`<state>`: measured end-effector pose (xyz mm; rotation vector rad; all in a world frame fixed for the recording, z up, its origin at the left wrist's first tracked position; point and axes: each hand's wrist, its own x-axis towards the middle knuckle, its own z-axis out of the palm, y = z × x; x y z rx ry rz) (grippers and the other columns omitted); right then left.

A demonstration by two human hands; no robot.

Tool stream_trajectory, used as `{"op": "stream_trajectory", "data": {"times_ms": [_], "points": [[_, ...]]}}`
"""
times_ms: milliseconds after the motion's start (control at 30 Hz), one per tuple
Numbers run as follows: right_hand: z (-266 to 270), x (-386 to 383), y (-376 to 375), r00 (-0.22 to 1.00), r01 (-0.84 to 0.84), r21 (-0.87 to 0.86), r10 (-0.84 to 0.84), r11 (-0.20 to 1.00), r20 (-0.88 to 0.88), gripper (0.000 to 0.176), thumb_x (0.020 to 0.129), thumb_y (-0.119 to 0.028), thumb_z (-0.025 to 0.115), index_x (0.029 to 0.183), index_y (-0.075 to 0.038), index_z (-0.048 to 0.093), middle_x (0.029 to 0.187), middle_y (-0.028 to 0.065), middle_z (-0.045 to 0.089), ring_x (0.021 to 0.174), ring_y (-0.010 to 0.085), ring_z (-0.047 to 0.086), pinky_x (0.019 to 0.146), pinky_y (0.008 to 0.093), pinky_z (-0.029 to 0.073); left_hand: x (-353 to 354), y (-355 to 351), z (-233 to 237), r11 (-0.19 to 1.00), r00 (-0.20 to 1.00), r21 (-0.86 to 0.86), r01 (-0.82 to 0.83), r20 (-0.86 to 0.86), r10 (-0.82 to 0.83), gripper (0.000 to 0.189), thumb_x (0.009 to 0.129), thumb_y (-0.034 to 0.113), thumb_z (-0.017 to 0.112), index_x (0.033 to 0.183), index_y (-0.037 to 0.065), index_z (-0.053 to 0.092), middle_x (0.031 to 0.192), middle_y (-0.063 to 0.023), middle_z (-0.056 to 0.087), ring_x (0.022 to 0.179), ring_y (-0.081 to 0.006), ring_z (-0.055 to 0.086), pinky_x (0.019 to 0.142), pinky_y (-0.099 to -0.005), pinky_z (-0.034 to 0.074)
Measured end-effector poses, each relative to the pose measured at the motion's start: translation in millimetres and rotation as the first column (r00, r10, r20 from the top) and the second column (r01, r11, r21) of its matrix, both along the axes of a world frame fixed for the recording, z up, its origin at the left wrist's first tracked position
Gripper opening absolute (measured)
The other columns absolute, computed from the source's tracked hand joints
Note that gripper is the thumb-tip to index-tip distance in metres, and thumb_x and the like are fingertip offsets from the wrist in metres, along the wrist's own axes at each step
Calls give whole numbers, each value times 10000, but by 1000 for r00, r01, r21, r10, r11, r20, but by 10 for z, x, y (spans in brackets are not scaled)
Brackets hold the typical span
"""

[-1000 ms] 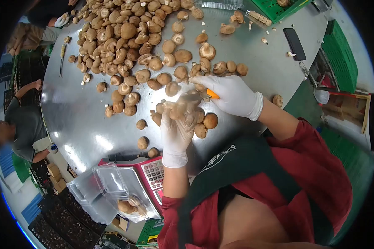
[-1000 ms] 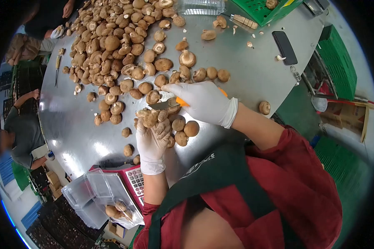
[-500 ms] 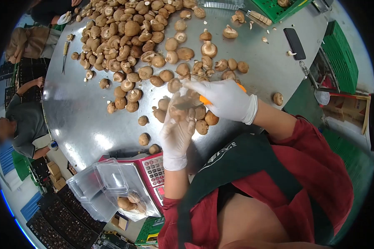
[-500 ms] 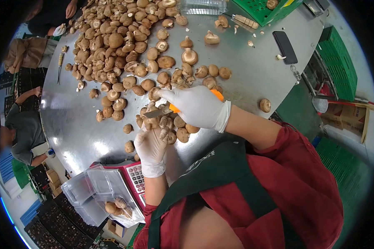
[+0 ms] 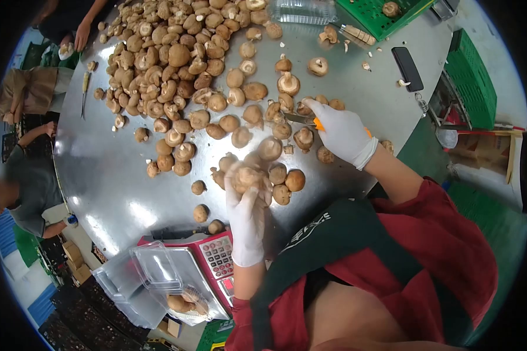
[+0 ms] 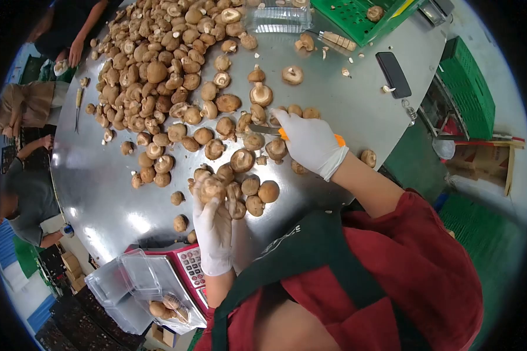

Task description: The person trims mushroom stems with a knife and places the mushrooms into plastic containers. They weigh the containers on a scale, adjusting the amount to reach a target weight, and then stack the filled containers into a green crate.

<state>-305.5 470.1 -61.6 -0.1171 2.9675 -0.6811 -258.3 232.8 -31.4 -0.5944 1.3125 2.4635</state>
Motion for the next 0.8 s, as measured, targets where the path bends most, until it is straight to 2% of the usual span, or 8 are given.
{"op": "stream_trajectory", "data": {"times_ms": [100,133,200,267,367,500,633,800], "points": [[68,11,-240,982,-137,-163,112,977,-152,497,828,-87,591,1314,-113,495,926,137,672,730,324,670,613,406,533,-71,-14,-208,996,985,-84,35,-167,-49,601,872,55,581,1417,48,327,1300,-128,480,1216,-232,508,1025,-347,423],[66,24,-346,956,-210,-204,157,956,-248,534,819,-87,599,1341,-104,485,901,139,674,714,325,668,616,406,533,-97,-13,-223,998,985,-28,47,-164,-51,569,901,14,540,1425,43,318,1323,-134,455,1233,-222,484,1054,-353,390],[121,54,-498,971,-232,-275,204,933,-126,566,816,-86,602,1366,-99,469,898,144,677,707,319,669,609,403,530,-122,80,-157,950,970,-311,7,-230,-83,592,898,15,554,1432,45,300,1277,-119,465,1145,-208,505,1000,-334,414],[170,71,-596,967,-250,-288,253,924,-28,596,821,-91,598,1398,-98,445,903,160,679,707,320,668,607,408,527,-137,131,-228,858,945,-504,-95,-316,-81,612,882,7,609,1417,30,311,1279,-121,449,1182,-229,474,1063,-357,361],[173,98,-680,967,-234,-405,253,884,-6,584,830,-94,592,1395,-89,444,888,173,672,696,340,662,598,423,526,-100,76,-393,741,904,-644,-190,-409,-124,616,850,-15,653,1380,21,342,1279,-130,446,1218,-239,456,1090,-363,329],[170,136,-755,963,-262,-454,259,851,-69,573,852,-108,583,1401,-61,425,854,184,666,665,353,654,576,433,520,-101,104,-415,725,900,-640,-254,-431,-65,661,750,-82,717,1302,30,372,1273,-125,445,1219,-251,467,1087,-379,351],[222,174,-774,962,-246,-441,272,863,-5,616,850,-118,592,1426,-48,387,844,186,666,643,355,651,570,433,516,-107,133,-495,677,889,-668,-307,-456,-47,678,708,-113,716,1276,39,378,1256,-125,448,1221,-259,471,1085,-396,362],[149,163,-769,968,-213,-433,249,876,26,670,842,-119,598,1457,-49,341,821,196,663,639,363,646,574,444,512,-102,114,-542,642,796,-663,-386,-591,-132,673,648,-132,726,1208,44,396,1220,-132,462,1218,-298,482,1080,-460,369]]}}
